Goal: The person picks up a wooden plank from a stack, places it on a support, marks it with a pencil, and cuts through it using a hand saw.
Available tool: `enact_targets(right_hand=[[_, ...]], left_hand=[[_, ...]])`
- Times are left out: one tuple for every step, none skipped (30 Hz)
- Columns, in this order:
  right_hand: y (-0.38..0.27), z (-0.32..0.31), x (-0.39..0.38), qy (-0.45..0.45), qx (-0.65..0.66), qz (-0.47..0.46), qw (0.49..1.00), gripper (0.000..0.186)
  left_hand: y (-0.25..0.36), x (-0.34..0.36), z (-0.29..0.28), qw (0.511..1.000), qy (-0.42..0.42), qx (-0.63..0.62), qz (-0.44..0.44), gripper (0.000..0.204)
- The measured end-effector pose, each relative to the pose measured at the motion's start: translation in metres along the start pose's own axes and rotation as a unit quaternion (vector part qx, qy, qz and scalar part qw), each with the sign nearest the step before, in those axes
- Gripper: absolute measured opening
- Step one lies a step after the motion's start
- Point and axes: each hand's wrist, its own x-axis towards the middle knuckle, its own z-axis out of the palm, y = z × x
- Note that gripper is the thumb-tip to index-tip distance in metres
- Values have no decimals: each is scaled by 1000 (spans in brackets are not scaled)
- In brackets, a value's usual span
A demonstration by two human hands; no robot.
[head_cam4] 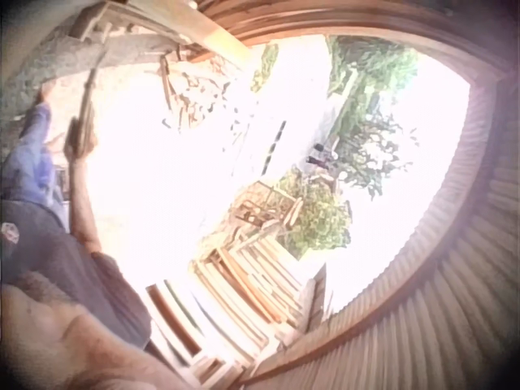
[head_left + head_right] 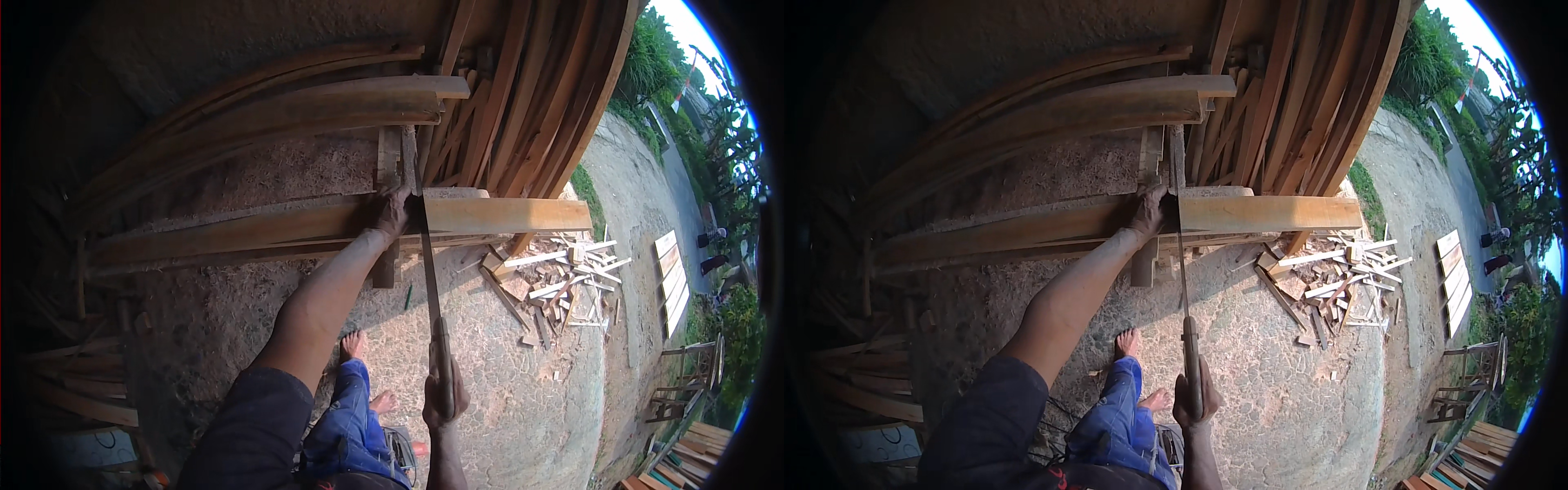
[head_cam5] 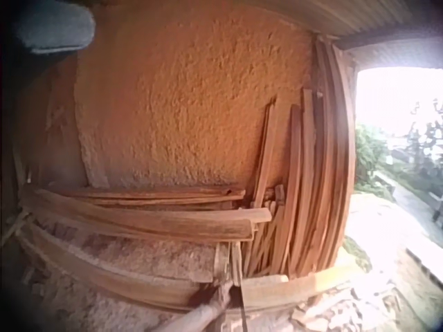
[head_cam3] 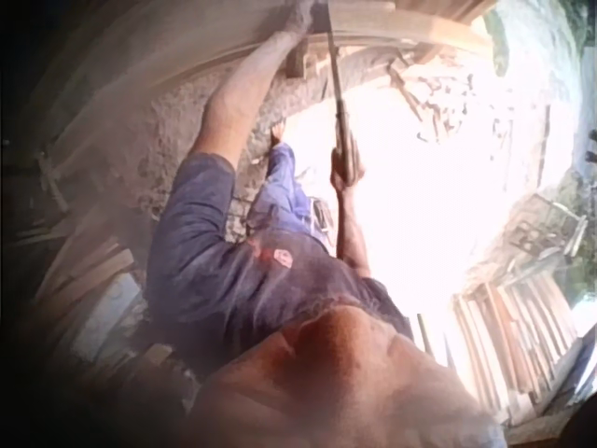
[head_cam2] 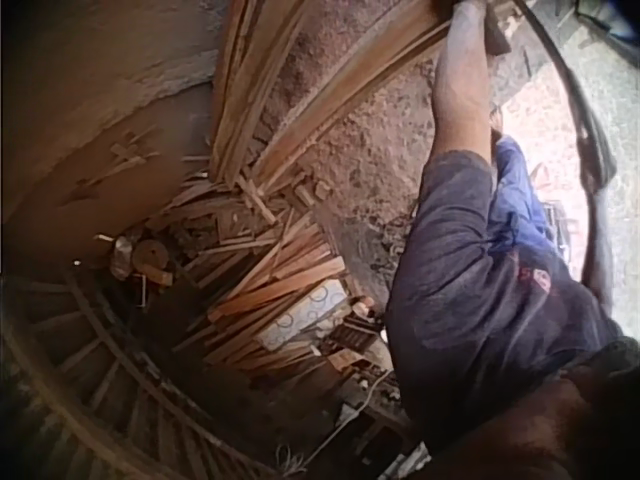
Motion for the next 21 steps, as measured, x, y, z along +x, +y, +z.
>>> enact_targets(right_hand=[[4, -9, -25, -9, -28, -7, 1000, 46], [7, -9, -28, -1, -47, -15, 999, 46], [8, -6, -27, 8, -64, -24, 998, 47], [8, -6, -20, 20, -85, -37, 995, 47], [15, 13, 1, 48, -71, -70, 994, 48], [18, 28, 35, 47, -71, -73, 994, 46], [17, 43, 66, 61, -8, -59, 996, 45], [16, 47, 77, 51, 22, -54, 997, 45], [14, 46, 76, 53, 13, -60, 997, 45], [12, 45, 72, 56, 3, -67, 996, 46], [10, 42, 68, 59, -6, -72, 996, 46], [6, 35, 57, 54, -17, -57, 997, 47], [-1, 20, 32, 41, -29, -35, 998, 48], [-9, 5, 17, -5, -21, -16, 1000, 49], [-16, 0, 16, -6, -23, 4, 1000, 47], [-21, -2, 17, -7, -25, 23, 999, 45], [-23, -1, 19, -8, -26, 42, 999, 44], [-19, 0, 35, 5, -16, -31, 999, 50], [-10, 10, 44, 15, -21, -29, 999, 50], [3, 23, 53, 26, -24, -32, 999, 50], [11, 35, 61, 37, -21, -40, 998, 50]], left_hand=[[5, 4, -1, 1000, -4, -15, -3, 19], [13, 6, -2, 999, -10, -32, -3, 18], [17, 5, -7, 1000, -7, -28, 4, 15], [27, 8, -9, 1000, 1, -28, 13, 12], [38, 11, -11, 999, 9, -29, 23, 10], [41, 10, -17, 999, -34, 2, -7, 12], [41, 10, -18, 999, -33, 19, -3, 14], [31, 7, -21, 999, -29, 44, -2, 16], [31, 2, -19, 998, -33, 57, -7, 17], [29, 0, -16, 999, -25, 44, -3, 17], [28, -1, -13, 999, -17, 31, 1, 17], [24, 9, -11, 1000, -8, 20, 13, 17], [19, 8, -9, 1000, -4, 9, 16, 17], [9, 7, -7, 1000, -5, -5, -3, 20], [11, 6, -5, 1000, -7, -3, 1, 19], [12, 6, -4, 1000, -8, 0, 5, 19], [13, 5, -5, 1000, -9, 4, 8, 18], [18, 9, -5, 1000, -9, -2, 13, 18], [23, 7, -6, 1000, -12, -10, 16, 18], [27, 9, -7, 1000, -11, -17, 21, 18], [26, 11, -10, 1000, -10, -15, 17, 18]])
